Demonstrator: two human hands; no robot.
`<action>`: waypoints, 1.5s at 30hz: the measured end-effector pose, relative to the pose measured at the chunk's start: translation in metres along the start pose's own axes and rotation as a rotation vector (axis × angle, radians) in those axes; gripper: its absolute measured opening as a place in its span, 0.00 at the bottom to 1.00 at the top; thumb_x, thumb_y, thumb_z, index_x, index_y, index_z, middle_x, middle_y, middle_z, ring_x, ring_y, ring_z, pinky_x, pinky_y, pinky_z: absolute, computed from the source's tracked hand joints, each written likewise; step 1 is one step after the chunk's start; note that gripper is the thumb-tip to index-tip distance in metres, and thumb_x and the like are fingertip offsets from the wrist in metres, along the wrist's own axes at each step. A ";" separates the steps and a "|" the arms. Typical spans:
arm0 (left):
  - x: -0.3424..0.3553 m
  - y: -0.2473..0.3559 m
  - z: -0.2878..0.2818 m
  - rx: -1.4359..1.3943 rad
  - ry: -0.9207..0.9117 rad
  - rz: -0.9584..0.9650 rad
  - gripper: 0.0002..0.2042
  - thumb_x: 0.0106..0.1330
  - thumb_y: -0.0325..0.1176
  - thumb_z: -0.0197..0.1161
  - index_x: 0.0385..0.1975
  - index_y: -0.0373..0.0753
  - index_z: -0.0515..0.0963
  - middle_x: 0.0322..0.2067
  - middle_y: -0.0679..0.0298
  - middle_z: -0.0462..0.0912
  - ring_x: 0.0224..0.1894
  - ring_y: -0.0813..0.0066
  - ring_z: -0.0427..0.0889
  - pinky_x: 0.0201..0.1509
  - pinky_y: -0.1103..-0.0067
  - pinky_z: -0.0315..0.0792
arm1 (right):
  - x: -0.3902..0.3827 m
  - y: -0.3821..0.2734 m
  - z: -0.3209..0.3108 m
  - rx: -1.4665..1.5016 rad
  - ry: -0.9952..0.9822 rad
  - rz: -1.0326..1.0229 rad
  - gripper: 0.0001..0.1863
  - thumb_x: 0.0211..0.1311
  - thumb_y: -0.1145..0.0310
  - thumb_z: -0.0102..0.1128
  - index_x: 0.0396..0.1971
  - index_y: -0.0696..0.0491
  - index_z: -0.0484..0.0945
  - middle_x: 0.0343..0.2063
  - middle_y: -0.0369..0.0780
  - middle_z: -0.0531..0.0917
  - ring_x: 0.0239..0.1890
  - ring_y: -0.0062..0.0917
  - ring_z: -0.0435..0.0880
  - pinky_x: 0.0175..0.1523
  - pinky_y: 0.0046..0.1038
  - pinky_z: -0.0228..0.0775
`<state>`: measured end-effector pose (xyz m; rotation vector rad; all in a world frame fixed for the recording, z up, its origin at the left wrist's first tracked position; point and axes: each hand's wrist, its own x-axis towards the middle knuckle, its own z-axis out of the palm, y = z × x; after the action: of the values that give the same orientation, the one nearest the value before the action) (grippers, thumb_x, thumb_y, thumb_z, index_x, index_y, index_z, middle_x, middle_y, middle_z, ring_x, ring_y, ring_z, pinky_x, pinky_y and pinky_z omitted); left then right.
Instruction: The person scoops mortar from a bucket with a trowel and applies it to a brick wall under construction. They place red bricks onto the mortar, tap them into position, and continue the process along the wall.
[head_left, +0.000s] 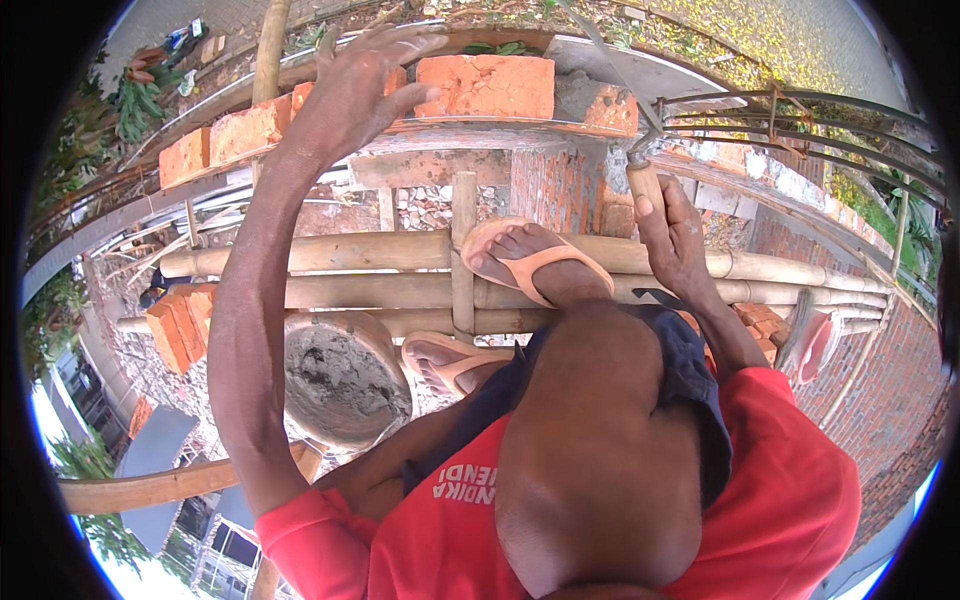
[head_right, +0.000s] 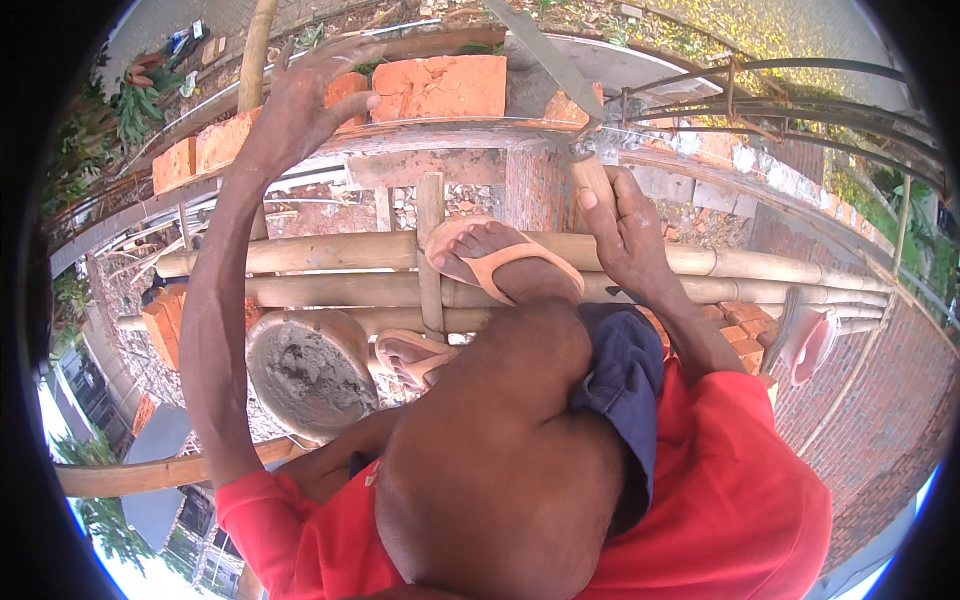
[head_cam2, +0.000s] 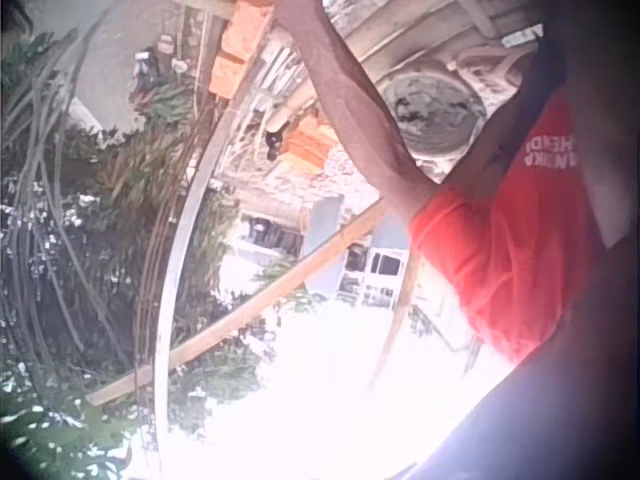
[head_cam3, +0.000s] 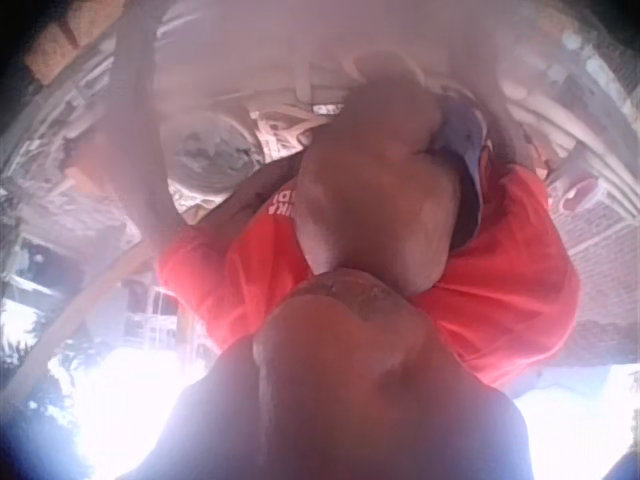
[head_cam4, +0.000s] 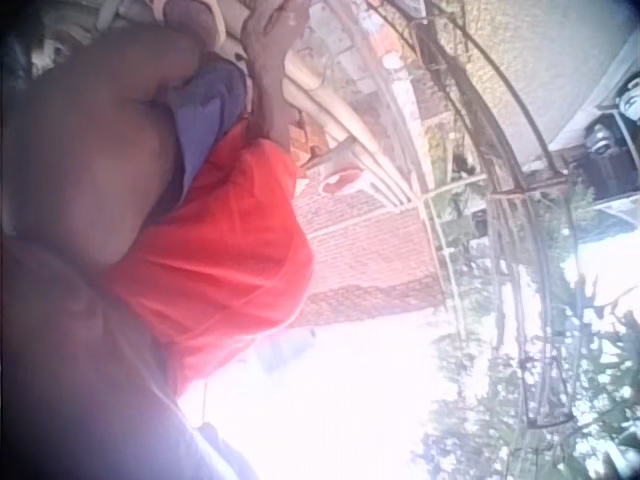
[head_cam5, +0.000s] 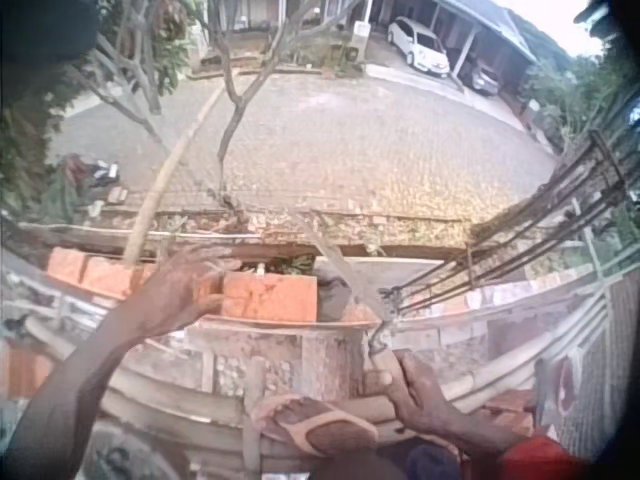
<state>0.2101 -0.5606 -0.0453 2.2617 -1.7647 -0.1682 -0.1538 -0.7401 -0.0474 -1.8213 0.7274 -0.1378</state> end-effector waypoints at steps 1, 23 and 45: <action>0.000 0.009 0.015 0.132 -0.015 0.128 0.27 0.70 0.50 0.68 0.67 0.50 0.78 0.69 0.60 0.77 0.69 0.60 0.77 0.81 0.57 0.56 | 0.003 -0.002 0.002 0.015 0.075 0.035 0.21 0.77 0.57 0.59 0.56 0.60 0.75 0.34 0.37 0.78 0.32 0.15 0.74 0.35 0.24 0.68; -0.010 0.033 0.096 0.227 0.216 0.093 0.20 0.63 0.40 0.74 0.55 0.48 0.83 0.51 0.67 0.85 0.55 0.68 0.83 0.76 0.56 0.63 | 0.042 -0.024 0.025 -0.175 0.031 0.058 0.28 0.73 0.64 0.63 0.65 0.65 0.73 0.41 0.56 0.86 0.41 0.48 0.88 0.46 0.39 0.80; 0.027 -0.035 0.029 -0.033 0.020 -0.033 0.29 0.76 0.58 0.57 0.70 0.49 0.75 0.64 0.58 0.81 0.71 0.57 0.74 0.82 0.50 0.48 | 0.025 0.074 -0.005 -0.552 -0.467 -0.165 0.16 0.69 0.65 0.65 0.53 0.50 0.78 0.40 0.45 0.85 0.40 0.45 0.87 0.40 0.45 0.80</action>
<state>0.2421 -0.5833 -0.0804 2.2624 -1.7031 -0.1789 -0.1662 -0.7717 -0.1180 -2.3200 0.2913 0.4095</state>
